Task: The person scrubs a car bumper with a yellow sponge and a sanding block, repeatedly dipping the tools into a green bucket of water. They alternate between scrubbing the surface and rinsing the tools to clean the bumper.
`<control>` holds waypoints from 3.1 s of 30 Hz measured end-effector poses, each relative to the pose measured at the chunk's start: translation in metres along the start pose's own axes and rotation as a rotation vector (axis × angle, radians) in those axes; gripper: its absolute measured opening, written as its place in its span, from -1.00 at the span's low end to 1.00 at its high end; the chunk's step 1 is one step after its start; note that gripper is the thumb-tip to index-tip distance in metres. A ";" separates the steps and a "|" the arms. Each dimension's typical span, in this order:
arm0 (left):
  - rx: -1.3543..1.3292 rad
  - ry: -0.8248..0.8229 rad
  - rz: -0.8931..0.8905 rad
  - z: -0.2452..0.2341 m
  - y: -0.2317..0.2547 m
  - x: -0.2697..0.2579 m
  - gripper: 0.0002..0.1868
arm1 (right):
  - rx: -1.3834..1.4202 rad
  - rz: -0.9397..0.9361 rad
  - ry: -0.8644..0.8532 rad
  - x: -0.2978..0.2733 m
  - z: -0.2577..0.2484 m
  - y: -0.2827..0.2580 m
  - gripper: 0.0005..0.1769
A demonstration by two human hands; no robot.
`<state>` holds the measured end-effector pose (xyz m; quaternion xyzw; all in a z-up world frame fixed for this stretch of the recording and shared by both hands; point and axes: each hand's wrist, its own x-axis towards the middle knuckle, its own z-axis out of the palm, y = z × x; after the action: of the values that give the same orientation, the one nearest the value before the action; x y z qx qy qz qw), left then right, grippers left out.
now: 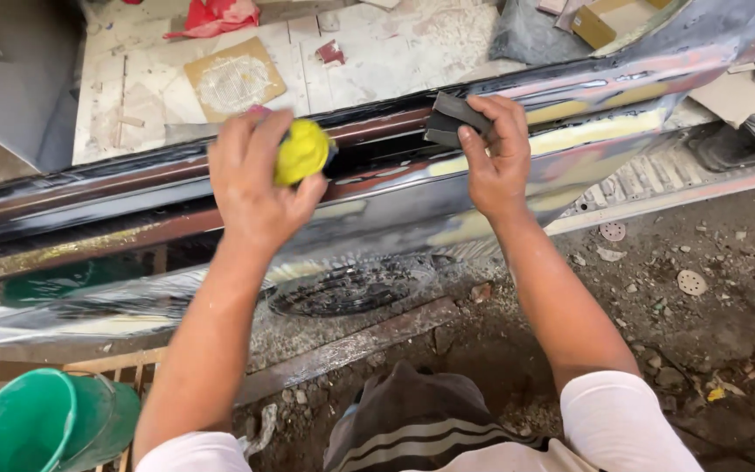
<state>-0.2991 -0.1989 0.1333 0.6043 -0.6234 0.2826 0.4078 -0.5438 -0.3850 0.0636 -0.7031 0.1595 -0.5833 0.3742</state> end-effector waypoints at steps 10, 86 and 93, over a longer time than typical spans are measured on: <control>0.040 -0.166 0.216 0.041 -0.045 0.009 -0.27 | -0.849 -0.367 0.114 0.004 0.007 -0.015 -0.63; -0.038 -0.131 0.573 0.315 0.219 0.108 -0.82 | -0.769 -0.371 0.132 0.016 -0.310 0.098 -0.61; 0.283 -0.174 0.484 0.207 0.145 0.079 -0.85 | -0.668 -0.401 0.045 0.016 -0.304 0.095 -0.61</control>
<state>-0.4718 -0.3995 0.1153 0.5111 -0.7364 0.4029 0.1850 -0.8049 -0.5627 0.0191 -0.7904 0.2085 -0.5761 -0.0003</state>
